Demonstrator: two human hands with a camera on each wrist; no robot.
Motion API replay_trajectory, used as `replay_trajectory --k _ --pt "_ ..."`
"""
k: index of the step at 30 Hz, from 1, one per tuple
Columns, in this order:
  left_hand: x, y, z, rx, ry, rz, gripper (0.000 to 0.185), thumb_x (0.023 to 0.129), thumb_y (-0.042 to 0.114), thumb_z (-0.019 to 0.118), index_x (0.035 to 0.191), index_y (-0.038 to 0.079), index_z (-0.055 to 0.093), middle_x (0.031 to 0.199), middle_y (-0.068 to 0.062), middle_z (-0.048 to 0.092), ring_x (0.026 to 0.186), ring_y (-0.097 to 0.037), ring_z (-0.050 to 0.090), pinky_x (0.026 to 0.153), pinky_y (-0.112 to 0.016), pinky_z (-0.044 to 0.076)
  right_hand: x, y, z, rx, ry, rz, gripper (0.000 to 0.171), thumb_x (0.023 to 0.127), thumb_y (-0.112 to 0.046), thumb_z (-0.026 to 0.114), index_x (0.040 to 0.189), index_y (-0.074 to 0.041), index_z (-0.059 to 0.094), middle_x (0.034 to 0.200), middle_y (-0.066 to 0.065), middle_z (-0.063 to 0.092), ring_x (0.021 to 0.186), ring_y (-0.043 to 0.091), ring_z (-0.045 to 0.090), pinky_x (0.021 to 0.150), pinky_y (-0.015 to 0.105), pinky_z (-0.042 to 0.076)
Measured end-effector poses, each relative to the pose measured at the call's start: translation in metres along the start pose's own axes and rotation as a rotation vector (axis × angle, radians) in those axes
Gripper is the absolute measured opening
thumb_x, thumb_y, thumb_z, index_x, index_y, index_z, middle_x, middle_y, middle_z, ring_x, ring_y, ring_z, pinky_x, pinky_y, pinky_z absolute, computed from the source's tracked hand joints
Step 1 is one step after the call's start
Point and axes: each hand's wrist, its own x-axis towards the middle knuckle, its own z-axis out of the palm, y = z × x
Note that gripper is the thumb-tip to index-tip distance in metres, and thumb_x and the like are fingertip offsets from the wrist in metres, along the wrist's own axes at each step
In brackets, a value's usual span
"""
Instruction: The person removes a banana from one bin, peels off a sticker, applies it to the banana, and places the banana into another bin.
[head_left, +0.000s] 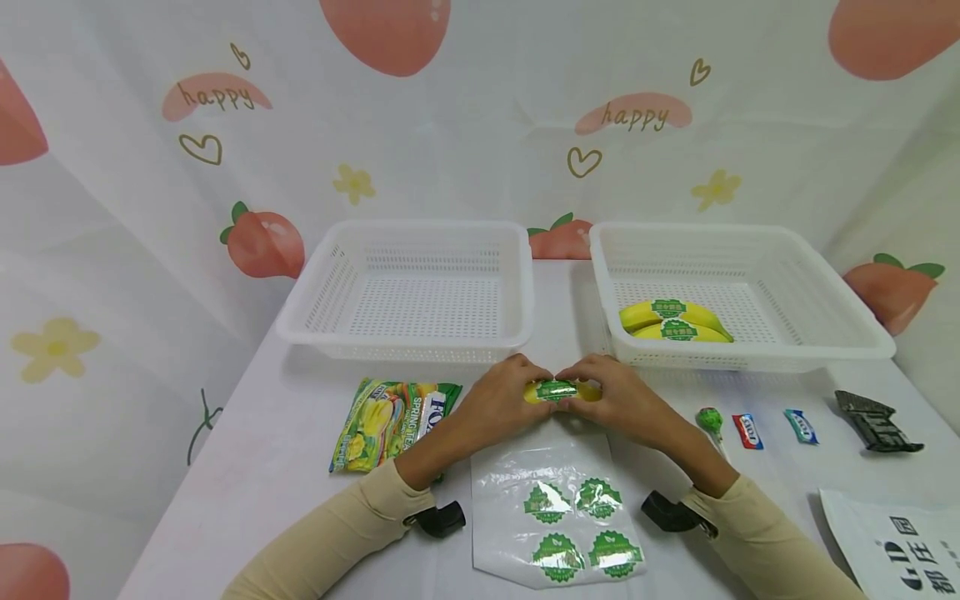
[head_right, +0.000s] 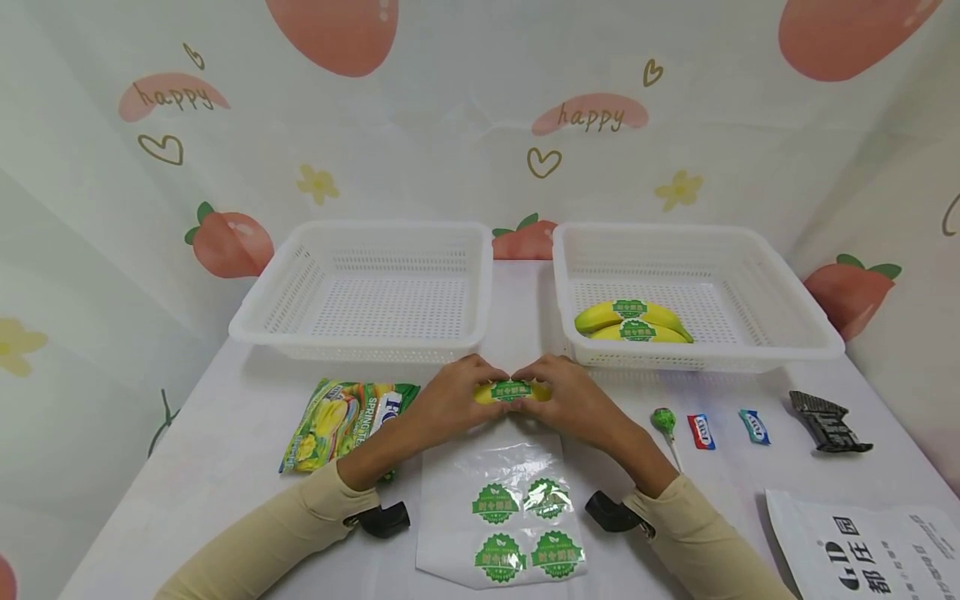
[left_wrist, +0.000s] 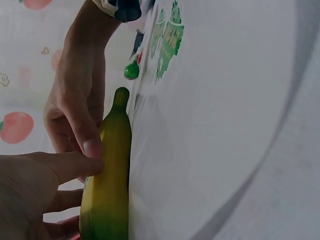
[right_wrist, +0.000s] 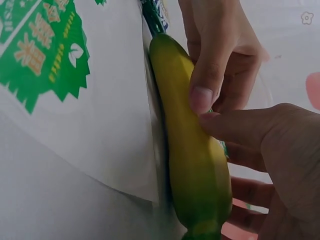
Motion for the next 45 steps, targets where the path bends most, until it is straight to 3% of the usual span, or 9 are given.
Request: replay_trajectory --k 14,24,29,34,38,40,45 --pt "-0.004 0.005 -0.001 0.099 -0.028 0.014 0.04 0.094 0.035 0.082 0.126 0.014 0.077 0.113 -0.002 0.067 0.093 -0.012 0.061 0.078 -0.025 0.052 -0.004 -0.003 -0.004 -0.139 -0.039 -0.021 0.036 0.09 -0.025 0.085 0.122 -0.01 0.076 0.117 0.002 0.073 0.102 0.019 0.065 0.089 0.043 0.056" --pt "-0.004 0.005 -0.003 0.08 -0.024 0.031 0.037 0.091 0.029 0.085 0.123 0.01 0.079 0.113 -0.004 0.074 0.098 -0.015 0.067 0.084 -0.028 0.055 -0.006 0.004 -0.019 -0.012 -0.154 0.013 0.038 0.092 -0.022 0.081 0.127 -0.008 0.074 0.115 0.002 0.073 0.099 0.017 0.063 0.083 0.034 0.055" --pt "-0.003 0.014 -0.004 0.105 -0.025 0.04 0.039 0.095 0.031 0.081 0.127 0.009 0.076 0.118 -0.005 0.073 0.103 -0.018 0.067 0.087 -0.031 0.055 -0.005 0.009 -0.022 0.004 -0.16 -0.003 0.038 0.092 -0.024 0.082 0.125 -0.007 0.076 0.114 0.001 0.075 0.097 0.015 0.064 0.08 0.03 0.055" --pt "0.001 0.033 -0.006 -0.018 -0.007 0.113 0.039 0.101 0.029 0.074 0.135 0.009 0.072 0.125 -0.006 0.071 0.113 -0.018 0.067 0.094 -0.028 0.055 -0.005 0.011 -0.021 0.014 -0.15 -0.016 0.036 0.095 -0.027 0.081 0.124 -0.008 0.075 0.114 0.001 0.077 0.101 0.016 0.069 0.084 0.037 0.057" --pt "0.018 0.049 -0.011 -0.171 -0.022 0.141 0.043 0.104 0.028 0.07 0.143 0.01 0.066 0.132 -0.005 0.069 0.115 -0.014 0.066 0.092 -0.021 0.053 -0.005 0.011 -0.022 0.016 -0.146 -0.026 0.034 0.096 -0.025 0.08 0.126 -0.008 0.075 0.122 0.004 0.077 0.11 0.024 0.071 0.09 0.043 0.058" --pt "0.03 0.055 -0.013 -0.223 -0.04 0.127 0.047 0.104 0.03 0.069 0.147 0.012 0.063 0.138 -0.006 0.066 0.116 -0.015 0.066 0.093 -0.021 0.053 -0.005 0.01 -0.022 0.017 -0.142 -0.021 0.036 0.094 -0.026 0.082 0.125 -0.009 0.075 0.124 0.004 0.076 0.112 0.025 0.069 0.092 0.044 0.056" --pt "0.057 0.06 -0.013 -0.323 -0.059 0.06 0.053 0.104 0.03 0.068 0.154 0.016 0.056 0.14 -0.008 0.065 0.119 -0.02 0.068 0.094 -0.025 0.055 -0.005 0.007 -0.024 0.052 -0.172 0.033 0.038 0.091 -0.024 0.086 0.12 -0.007 0.07 0.109 0.002 0.073 0.097 0.019 0.064 0.084 0.036 0.053"
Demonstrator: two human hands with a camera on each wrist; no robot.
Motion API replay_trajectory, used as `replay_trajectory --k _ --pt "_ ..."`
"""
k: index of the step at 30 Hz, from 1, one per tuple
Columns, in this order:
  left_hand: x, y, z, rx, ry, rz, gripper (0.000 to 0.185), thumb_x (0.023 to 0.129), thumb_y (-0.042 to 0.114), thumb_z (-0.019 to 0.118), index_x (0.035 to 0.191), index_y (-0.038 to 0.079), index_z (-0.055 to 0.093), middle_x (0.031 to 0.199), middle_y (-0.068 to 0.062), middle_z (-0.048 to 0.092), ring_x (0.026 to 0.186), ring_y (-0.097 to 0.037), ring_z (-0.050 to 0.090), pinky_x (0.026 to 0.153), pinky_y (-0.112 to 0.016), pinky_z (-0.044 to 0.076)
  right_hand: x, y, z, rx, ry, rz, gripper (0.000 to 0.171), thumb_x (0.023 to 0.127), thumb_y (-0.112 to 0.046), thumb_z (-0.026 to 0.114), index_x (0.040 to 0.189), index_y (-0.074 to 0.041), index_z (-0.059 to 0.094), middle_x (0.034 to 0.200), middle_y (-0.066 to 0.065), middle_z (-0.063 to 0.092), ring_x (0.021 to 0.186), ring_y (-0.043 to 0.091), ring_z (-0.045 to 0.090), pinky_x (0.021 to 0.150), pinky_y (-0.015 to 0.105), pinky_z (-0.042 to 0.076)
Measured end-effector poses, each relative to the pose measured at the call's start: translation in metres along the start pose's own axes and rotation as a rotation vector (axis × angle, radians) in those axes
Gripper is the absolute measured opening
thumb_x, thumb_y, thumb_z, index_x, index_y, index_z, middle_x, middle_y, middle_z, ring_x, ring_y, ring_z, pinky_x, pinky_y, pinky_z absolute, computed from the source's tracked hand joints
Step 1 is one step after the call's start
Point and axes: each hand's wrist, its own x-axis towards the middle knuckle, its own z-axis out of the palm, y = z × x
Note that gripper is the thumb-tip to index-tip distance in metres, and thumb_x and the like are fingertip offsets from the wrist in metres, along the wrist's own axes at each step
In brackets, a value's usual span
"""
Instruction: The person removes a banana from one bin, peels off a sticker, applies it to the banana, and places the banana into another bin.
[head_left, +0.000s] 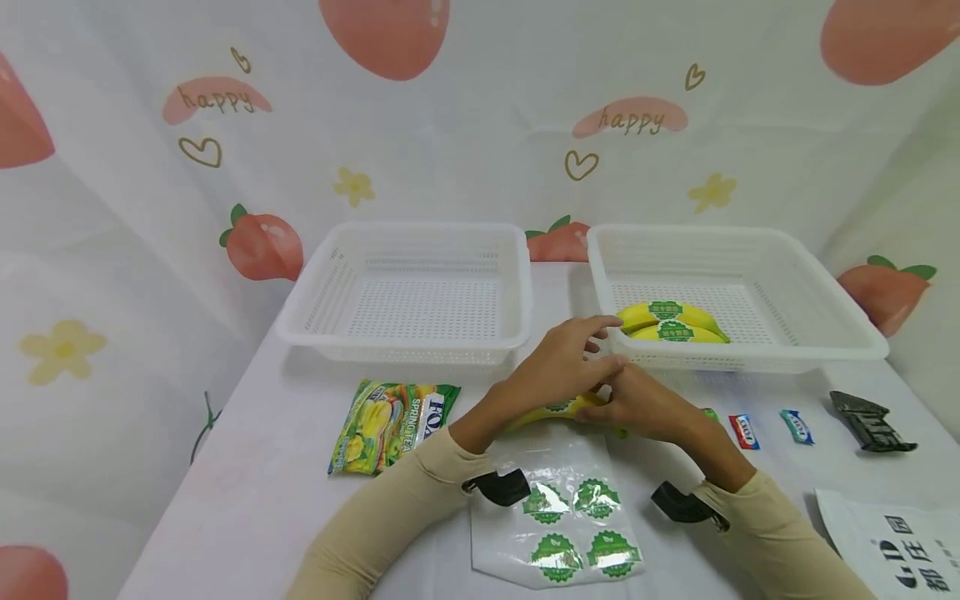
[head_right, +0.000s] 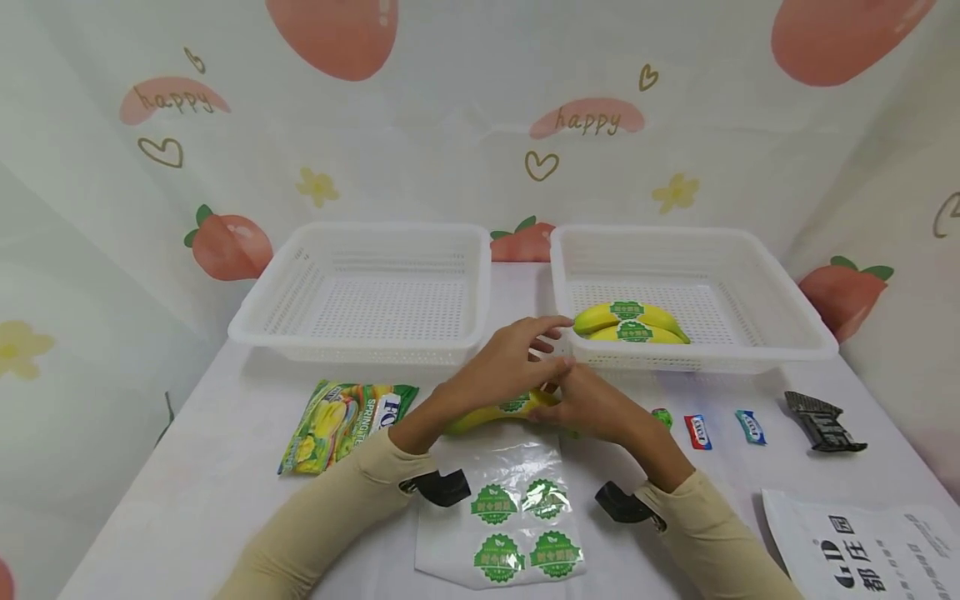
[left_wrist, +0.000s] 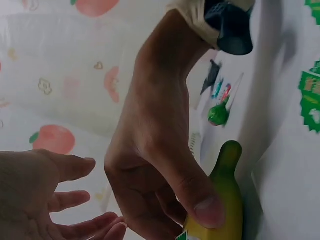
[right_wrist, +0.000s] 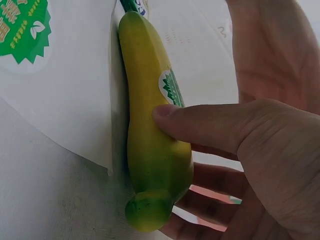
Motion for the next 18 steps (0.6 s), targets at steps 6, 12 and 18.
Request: replay_trajectory --k 6,12,18 --pt "0.018 -0.006 0.005 -0.045 0.046 -0.058 0.047 0.105 0.031 0.067 0.15 0.017 0.061 0.13 -0.005 0.07 0.112 -0.015 0.071 0.089 -0.023 0.057 0.002 0.0 0.0 -0.044 -0.014 -0.014 0.042 0.09 -0.024 0.087 0.123 -0.004 0.071 0.11 0.002 0.077 0.099 0.016 0.069 0.089 0.041 0.057" --pt "0.021 -0.009 0.007 -0.08 0.088 -0.068 0.04 0.105 0.027 0.069 0.143 0.016 0.067 0.125 -0.004 0.072 0.109 -0.017 0.073 0.087 -0.022 0.057 0.0 -0.004 -0.005 -0.093 -0.035 -0.039 0.037 0.091 -0.019 0.085 0.123 -0.006 0.072 0.112 0.001 0.075 0.101 0.016 0.067 0.091 0.043 0.057" --pt "0.022 -0.009 0.009 -0.096 0.094 -0.068 0.042 0.104 0.027 0.071 0.143 0.014 0.067 0.126 -0.005 0.071 0.108 -0.017 0.074 0.085 -0.021 0.057 -0.021 -0.016 -0.033 -0.106 -0.085 0.037 0.04 0.092 -0.012 0.082 0.13 -0.004 0.071 0.118 0.004 0.075 0.096 0.018 0.068 0.081 0.039 0.059"
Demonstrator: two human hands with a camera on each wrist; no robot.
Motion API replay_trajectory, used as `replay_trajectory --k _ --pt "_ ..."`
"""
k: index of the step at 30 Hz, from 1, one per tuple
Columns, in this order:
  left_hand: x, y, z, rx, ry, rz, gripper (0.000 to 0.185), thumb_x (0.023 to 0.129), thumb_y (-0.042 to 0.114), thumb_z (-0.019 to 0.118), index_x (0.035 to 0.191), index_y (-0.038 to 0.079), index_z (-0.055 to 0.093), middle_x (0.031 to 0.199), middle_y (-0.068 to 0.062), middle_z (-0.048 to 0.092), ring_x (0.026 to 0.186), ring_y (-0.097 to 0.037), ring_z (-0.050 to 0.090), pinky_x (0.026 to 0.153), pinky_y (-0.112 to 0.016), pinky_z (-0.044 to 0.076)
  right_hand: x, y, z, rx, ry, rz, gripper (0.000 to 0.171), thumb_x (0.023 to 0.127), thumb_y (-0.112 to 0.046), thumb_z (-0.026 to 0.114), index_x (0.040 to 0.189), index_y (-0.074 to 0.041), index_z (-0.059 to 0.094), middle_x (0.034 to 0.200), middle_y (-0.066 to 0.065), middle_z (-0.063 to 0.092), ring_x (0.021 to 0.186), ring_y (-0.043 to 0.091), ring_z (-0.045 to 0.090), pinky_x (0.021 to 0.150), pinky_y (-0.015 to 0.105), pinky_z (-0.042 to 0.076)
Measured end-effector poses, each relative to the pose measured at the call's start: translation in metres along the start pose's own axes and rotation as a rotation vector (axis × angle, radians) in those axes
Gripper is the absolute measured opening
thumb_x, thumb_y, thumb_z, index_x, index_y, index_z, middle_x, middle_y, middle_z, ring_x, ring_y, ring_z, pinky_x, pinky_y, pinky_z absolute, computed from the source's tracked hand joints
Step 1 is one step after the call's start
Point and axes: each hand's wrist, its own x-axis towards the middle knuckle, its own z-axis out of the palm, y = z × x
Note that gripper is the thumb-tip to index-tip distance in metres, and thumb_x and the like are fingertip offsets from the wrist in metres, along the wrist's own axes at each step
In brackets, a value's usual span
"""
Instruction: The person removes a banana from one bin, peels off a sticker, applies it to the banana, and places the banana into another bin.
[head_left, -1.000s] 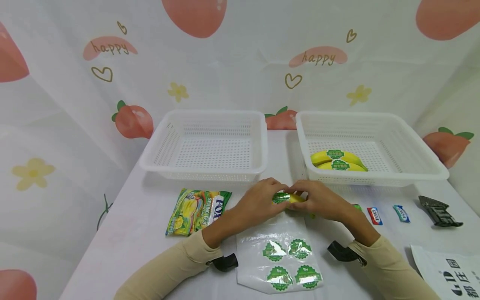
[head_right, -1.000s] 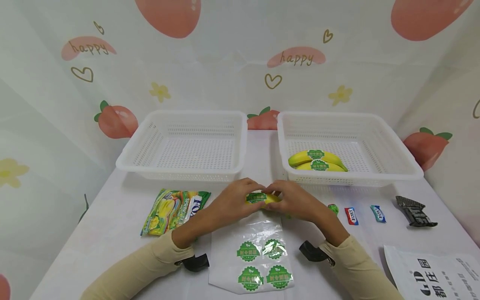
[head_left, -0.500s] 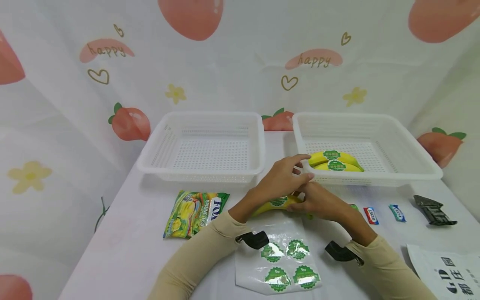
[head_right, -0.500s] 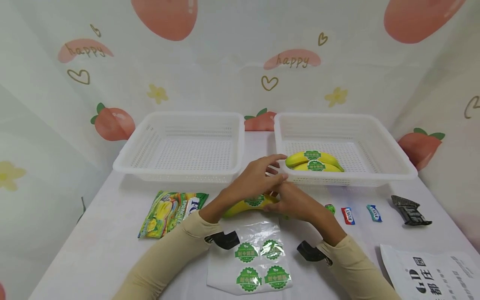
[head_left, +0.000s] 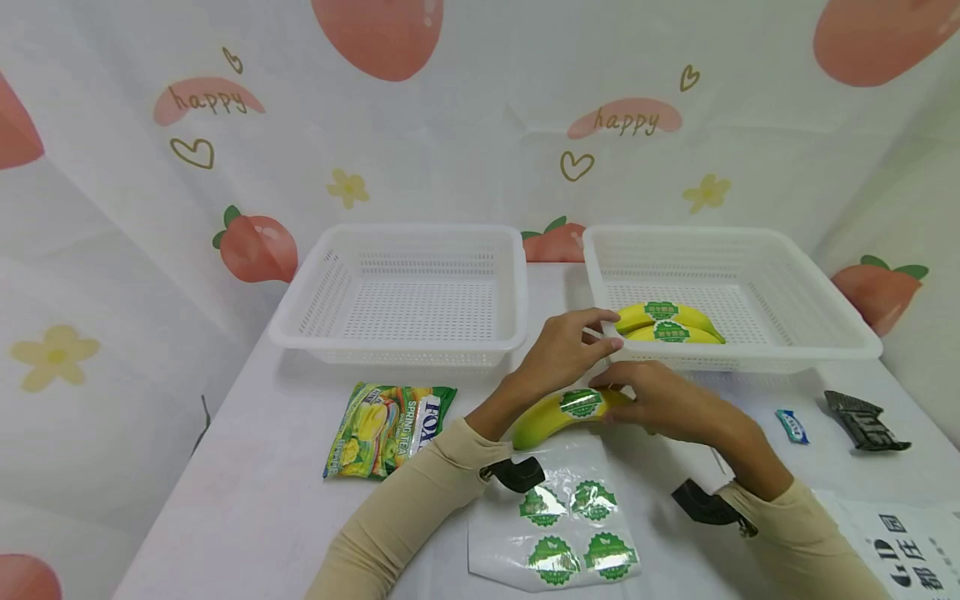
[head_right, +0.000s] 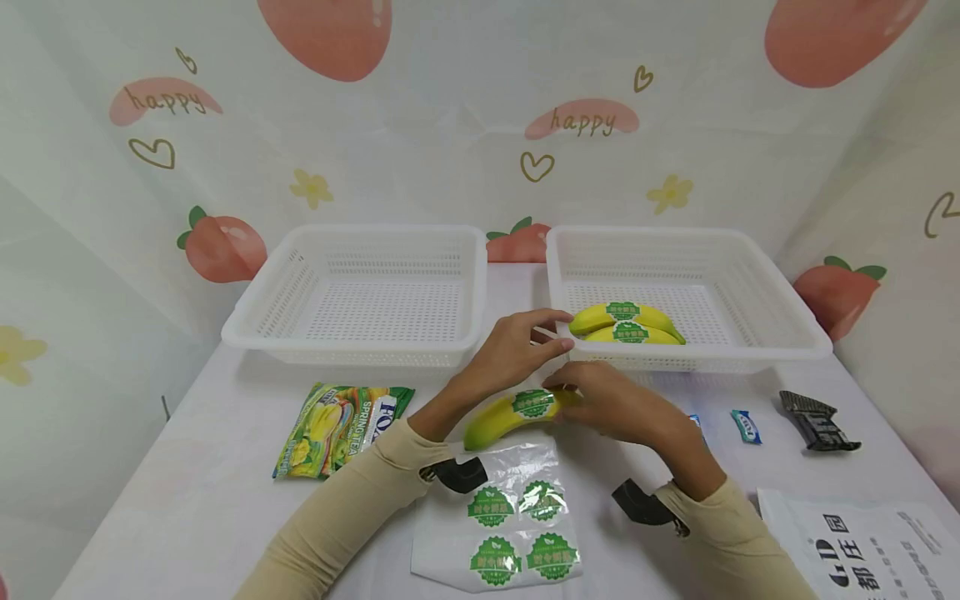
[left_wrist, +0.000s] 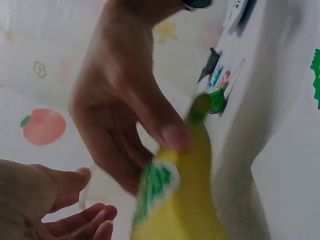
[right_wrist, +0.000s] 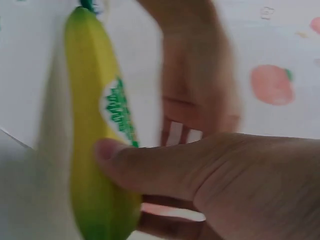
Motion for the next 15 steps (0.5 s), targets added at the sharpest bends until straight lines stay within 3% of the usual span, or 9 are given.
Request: replay_trajectory --k 2,5,9,12,15 --pt "0.0 0.0 0.0 -0.004 0.001 0.003 0.041 0.104 0.026 0.072 0.143 0.014 0.067 0.125 -0.006 0.071 0.107 -0.017 0.074 0.084 -0.02 0.057 -0.012 -0.001 -0.013 -0.017 0.007 0.02 0.04 0.091 -0.015 0.084 0.129 -0.005 0.072 0.116 0.003 0.075 0.091 0.016 0.066 0.074 0.033 0.057" --pt "0.001 -0.001 0.0 -0.013 0.003 0.001 0.041 0.103 0.026 0.072 0.142 0.014 0.068 0.124 -0.005 0.071 0.105 -0.016 0.074 0.082 -0.019 0.057 -0.033 -0.001 -0.035 -0.064 0.034 0.05 0.042 0.09 -0.02 0.086 0.128 -0.009 0.074 0.117 0.0 0.075 0.092 0.016 0.064 0.073 0.029 0.055" --pt "0.002 -0.001 0.0 -0.02 0.003 -0.001 0.041 0.103 0.026 0.072 0.142 0.014 0.068 0.123 -0.005 0.071 0.104 -0.014 0.074 0.081 -0.019 0.056 -0.056 0.002 -0.068 -0.112 0.079 0.116 0.048 0.089 -0.022 0.087 0.133 -0.01 0.072 0.122 0.007 0.074 0.09 0.016 0.066 0.066 0.027 0.056" --pt "0.003 -0.002 0.001 -0.015 0.006 -0.002 0.039 0.103 0.024 0.072 0.141 0.015 0.068 0.123 -0.005 0.071 0.103 -0.013 0.074 0.08 -0.019 0.056 -0.063 0.009 -0.094 -0.154 0.127 0.163 0.052 0.09 -0.022 0.087 0.136 -0.007 0.069 0.125 0.016 0.072 0.083 0.019 0.069 0.06 0.026 0.056" --pt "0.002 -0.002 0.002 -0.02 0.013 -0.006 0.039 0.103 0.021 0.072 0.141 0.014 0.068 0.125 -0.006 0.071 0.103 -0.012 0.074 0.078 -0.019 0.056 -0.059 0.019 -0.119 -0.219 0.169 0.204 0.054 0.091 -0.026 0.086 0.138 -0.007 0.068 0.127 0.02 0.071 0.087 0.025 0.071 0.065 0.028 0.056"
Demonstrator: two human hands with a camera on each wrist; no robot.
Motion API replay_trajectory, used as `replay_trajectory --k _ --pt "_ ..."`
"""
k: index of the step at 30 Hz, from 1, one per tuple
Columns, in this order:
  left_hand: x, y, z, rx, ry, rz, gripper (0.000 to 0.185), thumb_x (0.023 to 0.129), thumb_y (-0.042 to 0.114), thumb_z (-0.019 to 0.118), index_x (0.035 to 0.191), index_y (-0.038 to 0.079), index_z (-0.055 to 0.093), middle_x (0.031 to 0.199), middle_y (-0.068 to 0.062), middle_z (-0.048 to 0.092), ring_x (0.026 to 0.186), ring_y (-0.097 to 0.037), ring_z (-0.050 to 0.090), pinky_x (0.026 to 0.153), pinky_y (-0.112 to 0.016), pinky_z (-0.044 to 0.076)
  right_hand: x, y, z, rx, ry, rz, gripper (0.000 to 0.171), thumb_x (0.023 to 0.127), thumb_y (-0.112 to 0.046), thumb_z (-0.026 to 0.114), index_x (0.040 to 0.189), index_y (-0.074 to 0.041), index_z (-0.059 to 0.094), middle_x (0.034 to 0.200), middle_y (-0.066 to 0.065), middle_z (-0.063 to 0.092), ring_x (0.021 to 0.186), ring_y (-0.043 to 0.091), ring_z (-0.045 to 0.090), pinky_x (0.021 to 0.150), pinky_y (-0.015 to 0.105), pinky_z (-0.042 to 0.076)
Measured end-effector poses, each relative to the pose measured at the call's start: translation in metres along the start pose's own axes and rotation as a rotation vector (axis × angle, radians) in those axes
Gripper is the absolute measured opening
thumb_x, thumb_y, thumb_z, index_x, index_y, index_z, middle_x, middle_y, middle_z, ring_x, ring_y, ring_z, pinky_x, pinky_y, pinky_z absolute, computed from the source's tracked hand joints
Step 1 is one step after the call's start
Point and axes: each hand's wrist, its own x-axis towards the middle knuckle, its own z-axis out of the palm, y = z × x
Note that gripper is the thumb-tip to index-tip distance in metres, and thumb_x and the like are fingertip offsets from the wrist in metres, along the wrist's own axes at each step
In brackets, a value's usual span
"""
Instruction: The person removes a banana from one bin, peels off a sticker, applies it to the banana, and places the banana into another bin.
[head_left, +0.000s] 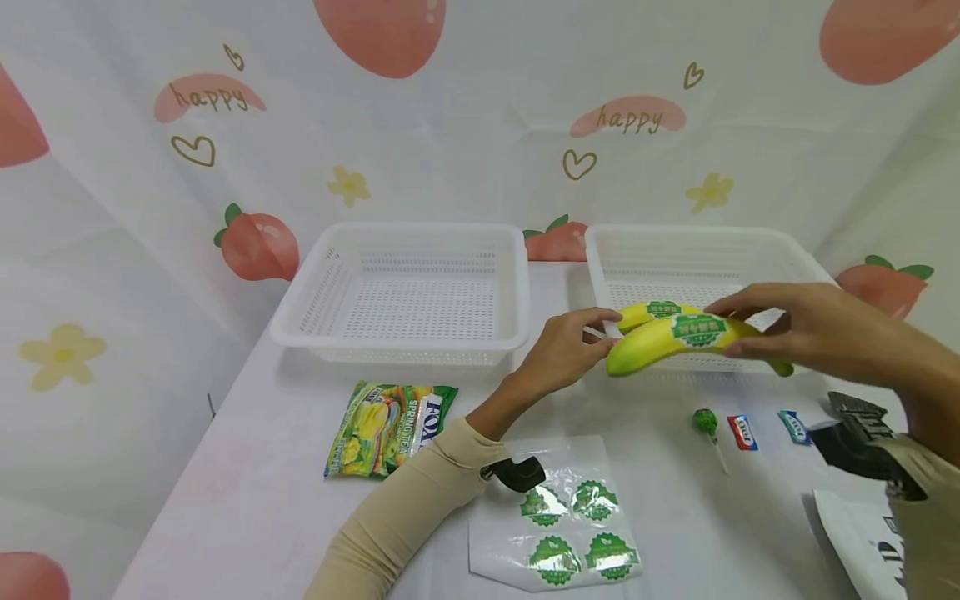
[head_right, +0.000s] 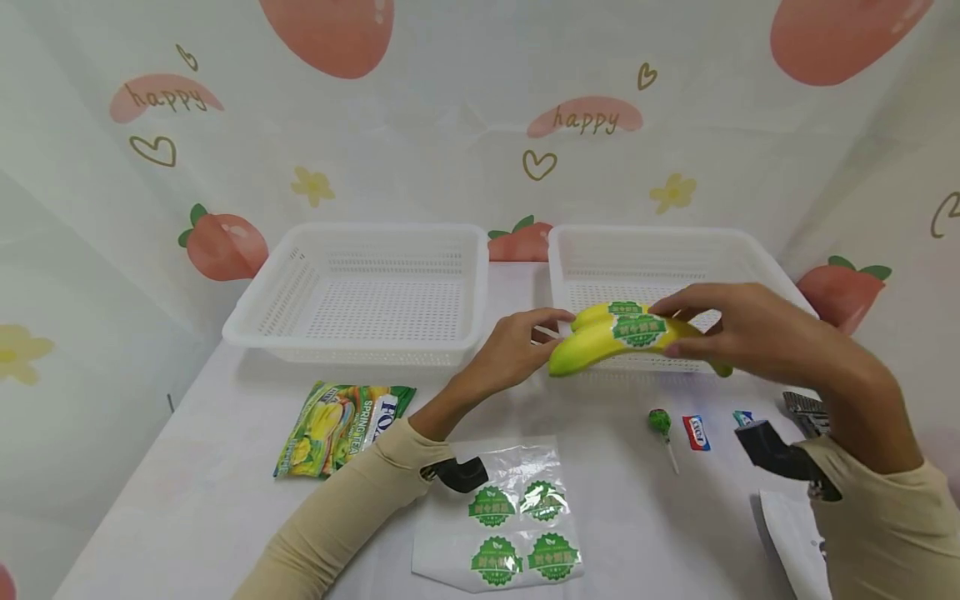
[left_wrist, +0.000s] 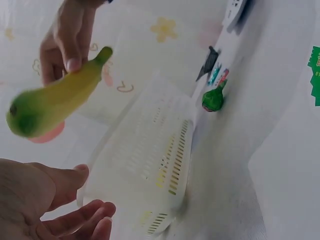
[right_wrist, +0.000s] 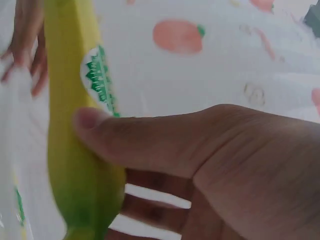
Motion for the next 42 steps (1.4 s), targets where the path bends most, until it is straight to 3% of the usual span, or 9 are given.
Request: replay_trajectory --k 7,13,18,25,32,42 --pt "-0.001 0.0 -0.001 -0.029 -0.003 -0.014 0.04 0.102 0.025 0.074 0.141 0.015 0.068 0.125 -0.004 0.07 0.102 -0.013 0.072 0.079 -0.019 0.056 0.048 0.031 -0.033 -0.052 0.0 0.063 0.063 0.095 -0.036 0.081 0.145 -0.002 0.061 0.133 0.03 0.066 0.115 0.048 0.063 0.087 0.064 0.052" --pt "0.0 0.0 0.001 -0.066 -0.01 -0.018 0.044 0.102 0.024 0.074 0.143 0.012 0.067 0.123 -0.004 0.069 0.102 -0.013 0.073 0.078 -0.019 0.056 0.086 0.056 -0.04 0.052 -0.077 0.077 0.064 0.1 -0.035 0.074 0.15 0.002 0.055 0.147 0.036 0.054 0.132 0.055 0.052 0.1 0.077 0.042" --pt "0.001 0.001 0.003 -0.064 -0.015 -0.018 0.044 0.102 0.024 0.074 0.144 0.013 0.066 0.121 -0.003 0.069 0.1 -0.01 0.072 0.077 -0.018 0.055 0.108 0.076 -0.031 0.139 -0.119 0.133 0.072 0.102 -0.04 0.072 0.153 0.005 0.049 0.153 0.039 0.046 0.138 0.059 0.046 0.105 0.079 0.038" --pt "0.001 0.002 0.002 -0.058 -0.008 -0.027 0.044 0.102 0.024 0.075 0.143 0.012 0.066 0.121 -0.004 0.07 0.099 -0.01 0.073 0.077 -0.018 0.055 0.127 0.097 -0.013 0.192 -0.146 0.153 0.069 0.101 -0.034 0.075 0.151 0.007 0.051 0.153 0.035 0.049 0.132 0.049 0.055 0.098 0.054 0.056" --pt "0.001 0.0 0.002 -0.062 -0.008 -0.051 0.044 0.101 0.025 0.076 0.143 0.015 0.067 0.122 -0.003 0.071 0.099 -0.009 0.072 0.076 -0.019 0.056 0.137 0.106 0.007 0.194 -0.195 0.181 0.061 0.101 -0.027 0.075 0.144 0.011 0.055 0.145 0.037 0.055 0.12 0.046 0.064 0.096 0.062 0.055" --pt "0.002 -0.002 0.002 -0.043 0.003 -0.046 0.042 0.1 0.027 0.076 0.141 0.017 0.069 0.12 -0.002 0.071 0.098 -0.008 0.073 0.077 -0.018 0.056 0.15 0.103 0.018 0.164 -0.282 0.187 0.06 0.102 -0.025 0.072 0.145 0.012 0.053 0.146 0.037 0.054 0.127 0.053 0.057 0.101 0.066 0.051"
